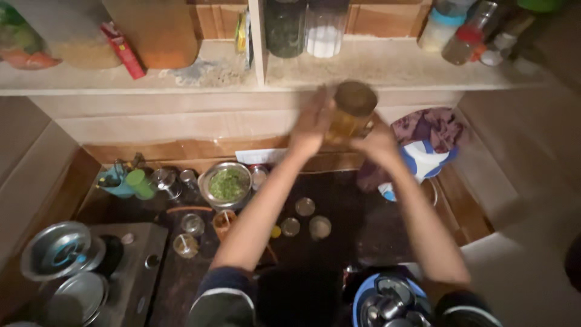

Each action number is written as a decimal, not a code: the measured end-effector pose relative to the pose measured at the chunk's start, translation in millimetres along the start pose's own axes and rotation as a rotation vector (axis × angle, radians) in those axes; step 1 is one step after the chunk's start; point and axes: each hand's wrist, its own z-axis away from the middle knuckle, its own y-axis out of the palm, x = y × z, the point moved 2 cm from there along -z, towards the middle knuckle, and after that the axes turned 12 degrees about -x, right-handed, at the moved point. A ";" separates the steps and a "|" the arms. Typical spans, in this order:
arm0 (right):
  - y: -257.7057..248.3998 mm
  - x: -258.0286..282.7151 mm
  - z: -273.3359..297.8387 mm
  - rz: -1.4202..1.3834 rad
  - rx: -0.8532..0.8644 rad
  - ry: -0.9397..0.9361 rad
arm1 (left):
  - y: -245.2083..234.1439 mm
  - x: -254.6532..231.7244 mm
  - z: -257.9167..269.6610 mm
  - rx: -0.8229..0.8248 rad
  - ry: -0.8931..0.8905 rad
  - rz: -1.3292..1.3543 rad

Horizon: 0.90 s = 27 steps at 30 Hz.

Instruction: The person wipes kitchen jars and containers with a cloth, twists their lids closed, and places the closed containers onto an upper shelf. They handle a white-powder jar, a yellow jar, an orange container, and a small jar with a spoon in turn before shelving them.

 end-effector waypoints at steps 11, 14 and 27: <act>-8.4 -56.3 -270.1 -0.124 -0.266 -0.113 | 32.5 186.3 -87.9 0.232 0.105 -1.356; 6.5 -67.4 -313.5 -0.070 -0.315 -0.130 | 45.1 193.5 -94.2 0.080 0.260 -1.472; 81.2 -55.1 -373.7 -0.034 -0.293 -0.039 | 69.1 213.1 -101.9 -0.070 0.187 -1.445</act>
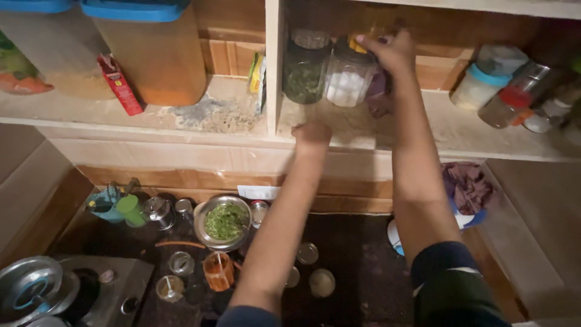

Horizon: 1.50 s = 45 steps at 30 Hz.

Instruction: The person wipes kitchen jars and containers with a cloth, twists their lids closed, and places the closed containers onto an upper shelf. They handle a white-powder jar, a yellow jar, an orange container, and a small jar with a spoon in turn before shelving them.

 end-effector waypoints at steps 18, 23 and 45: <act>19.9 42.2 138.3 0.637 -0.343 -0.500 | 19.5 3.5 1.6 0.048 -0.002 0.181; 63.8 78.4 159.1 0.712 -0.014 -1.004 | 29.4 -1.2 -4.3 0.178 0.189 0.013; 21.1 88.8 182.3 0.073 -0.283 -0.824 | -29.4 25.5 6.3 0.312 0.214 0.094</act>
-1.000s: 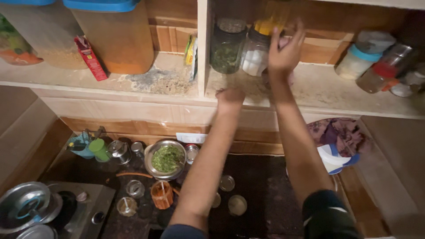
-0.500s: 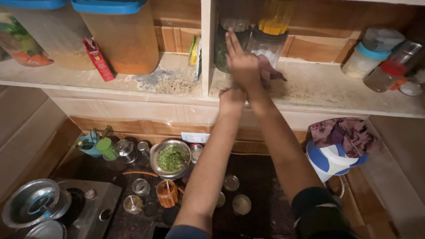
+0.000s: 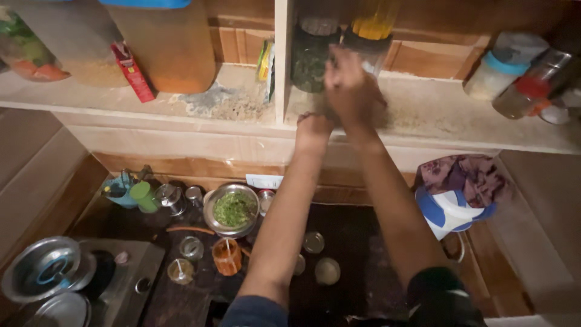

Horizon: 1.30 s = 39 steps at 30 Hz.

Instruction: The person wipes kitchen jars and containers with a cloth, twists their lids closed, and places the closed containers onto an upper shelf. They handle a white-powder jar, a yellow jar, an orange container, and a small jar with a spoon in turn before shelving them.

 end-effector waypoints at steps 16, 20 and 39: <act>-197.3 130.9 174.3 -1.103 -0.549 1.214 | -128.9 119.2 407.4 -0.608 -1.030 0.857; -171.1 185.0 307.4 -0.803 -0.491 1.636 | -115.0 130.4 564.7 -0.570 -1.440 0.553; -190.0 357.4 487.5 -0.209 1.161 1.372 | -128.1 116.3 781.3 -0.260 -1.476 0.312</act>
